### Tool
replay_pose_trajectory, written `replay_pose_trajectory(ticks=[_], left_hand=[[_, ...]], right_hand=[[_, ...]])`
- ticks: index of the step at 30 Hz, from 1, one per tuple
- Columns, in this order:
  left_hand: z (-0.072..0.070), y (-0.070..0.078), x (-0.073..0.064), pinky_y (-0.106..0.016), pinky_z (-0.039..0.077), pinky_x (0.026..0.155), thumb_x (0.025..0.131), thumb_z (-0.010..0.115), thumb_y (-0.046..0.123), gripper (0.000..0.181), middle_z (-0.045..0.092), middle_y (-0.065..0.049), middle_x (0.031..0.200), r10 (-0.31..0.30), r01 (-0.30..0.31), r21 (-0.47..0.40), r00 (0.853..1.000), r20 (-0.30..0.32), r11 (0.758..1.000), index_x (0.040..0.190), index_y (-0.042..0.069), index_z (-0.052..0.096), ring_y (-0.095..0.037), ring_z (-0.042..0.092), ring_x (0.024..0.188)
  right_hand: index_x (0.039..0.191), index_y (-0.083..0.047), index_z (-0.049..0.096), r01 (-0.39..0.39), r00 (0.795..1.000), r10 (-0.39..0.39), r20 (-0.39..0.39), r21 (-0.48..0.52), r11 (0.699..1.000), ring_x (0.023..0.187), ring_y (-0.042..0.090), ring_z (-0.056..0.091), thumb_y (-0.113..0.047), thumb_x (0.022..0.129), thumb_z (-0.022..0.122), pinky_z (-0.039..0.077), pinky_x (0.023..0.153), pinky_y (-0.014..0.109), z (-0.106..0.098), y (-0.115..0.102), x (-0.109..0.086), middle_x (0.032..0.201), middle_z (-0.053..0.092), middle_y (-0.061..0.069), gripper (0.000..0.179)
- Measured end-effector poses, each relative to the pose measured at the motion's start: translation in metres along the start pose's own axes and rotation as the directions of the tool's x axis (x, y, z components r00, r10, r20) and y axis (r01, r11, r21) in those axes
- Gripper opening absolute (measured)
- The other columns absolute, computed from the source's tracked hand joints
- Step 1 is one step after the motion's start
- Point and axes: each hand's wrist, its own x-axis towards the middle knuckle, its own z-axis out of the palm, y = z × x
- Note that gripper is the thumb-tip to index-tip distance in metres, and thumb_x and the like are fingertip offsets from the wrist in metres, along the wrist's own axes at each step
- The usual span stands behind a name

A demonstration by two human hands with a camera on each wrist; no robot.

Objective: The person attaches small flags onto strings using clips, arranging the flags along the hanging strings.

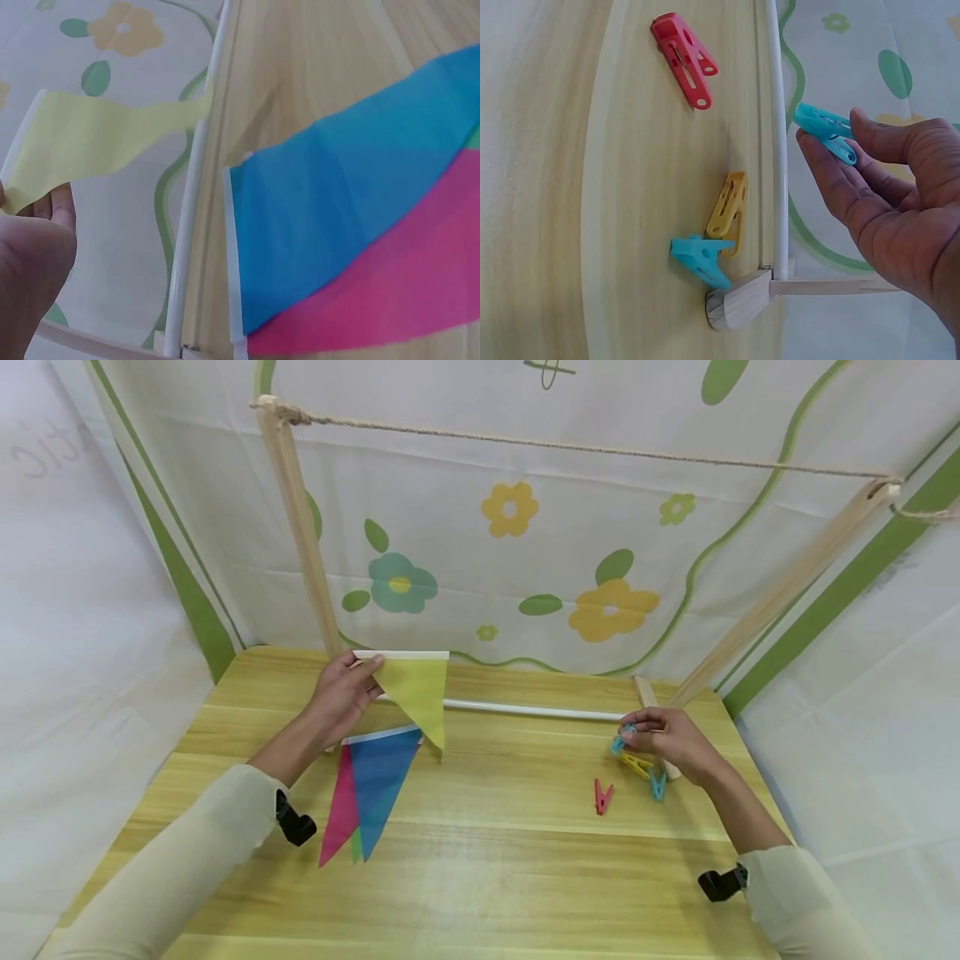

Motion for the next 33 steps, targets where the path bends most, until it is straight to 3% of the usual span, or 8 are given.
replay_pose_trajectory(ticks=[7, 15, 19, 23, 29, 33], left_hand=[[0.011, 0.003, 0.005, -0.022, 0.059, 0.081, 0.114, 0.067, 0.006, 0.011, 0.073, 0.007, 0.107, 0.022, -0.024, -0.070, 0.999, -0.029, 0.997, 0.122, 0.012, 0.063, -0.011, 0.070, 0.093], [0.019, 0.008, 0.009, -0.019, 0.057, 0.075, 0.111, 0.066, -0.004, 0.019, 0.066, 0.005, 0.087, 0.066, -0.077, -0.155, 0.995, -0.071, 0.985, 0.105, 0.015, 0.066, -0.009, 0.070, 0.088], [0.023, 0.013, 0.011, -0.019, 0.061, 0.076, 0.111, 0.066, -0.004, 0.025, 0.075, 0.004, 0.091, 0.105, -0.118, -0.173, 0.991, -0.079, 0.978, 0.092, 0.013, 0.064, -0.010, 0.074, 0.088], [0.027, 0.017, 0.014, -0.020, 0.058, 0.071, 0.110, 0.067, -0.004, 0.034, 0.075, 0.003, 0.087, 0.137, -0.152, -0.196, 0.987, -0.089, 0.969, 0.082, 0.012, 0.058, -0.010, 0.075, 0.084], [0.034, 0.022, 0.016, -0.018, 0.056, 0.069, 0.109, 0.069, -0.003, 0.031, 0.071, 0.002, 0.084, 0.169, -0.181, -0.192, 0.983, -0.076, 0.965, 0.082, 0.010, 0.062, -0.011, 0.073, 0.082], [0.040, 0.025, 0.018, -0.017, 0.057, 0.071, 0.108, 0.071, -0.002, 0.023, 0.073, 0.001, 0.088, 0.174, -0.183, -0.199, 0.983, -0.066, 0.963, 0.089, 0.009, 0.069, -0.012, 0.074, 0.083]], right_hand=[[0.150, 0.011, 0.057, 0.019, 1.000, -0.019, 0.005, 0.050, 0.999, 0.113, 0.023, 0.082, -0.018, 0.111, 0.075, 0.067, 0.107, 0.041, 0.000, -0.008, 0.003, 0.126, 0.070, 0.018, 0.052], [0.152, 0.008, 0.059, 0.037, 0.999, -0.035, -0.034, 0.046, 0.998, 0.112, 0.011, 0.080, -0.024, 0.110, 0.077, 0.066, 0.103, 0.027, -0.001, -0.025, 0.007, 0.137, 0.071, 0.020, 0.055], [0.151, 0.003, 0.065, 0.063, 0.996, -0.061, -0.068, 0.027, 0.998, 0.110, 0.004, 0.075, -0.029, 0.109, 0.080, 0.064, 0.100, 0.024, -0.003, -0.036, 0.009, 0.137, 0.075, 0.011, 0.055], [0.146, 0.003, 0.069, 0.104, 0.991, -0.096, -0.097, 0.082, 0.991, 0.107, 0.004, 0.078, -0.025, 0.108, 0.081, 0.066, 0.096, 0.024, -0.005, -0.047, 0.014, 0.121, 0.082, -0.007, 0.049], [0.141, 0.008, 0.070, 0.174, 0.981, -0.158, -0.109, 0.152, 0.973, 0.104, 0.006, 0.081, -0.017, 0.108, 0.080, 0.068, 0.095, 0.024, -0.009, -0.064, 0.020, 0.112, 0.083, -0.013, 0.042], [0.146, 0.005, 0.068, 0.172, 0.981, -0.160, -0.115, 0.110, 0.979, 0.107, 0.006, 0.078, -0.021, 0.108, 0.080, 0.066, 0.097, 0.021, -0.014, -0.076, 0.021, 0.113, 0.080, -0.014, 0.047]])
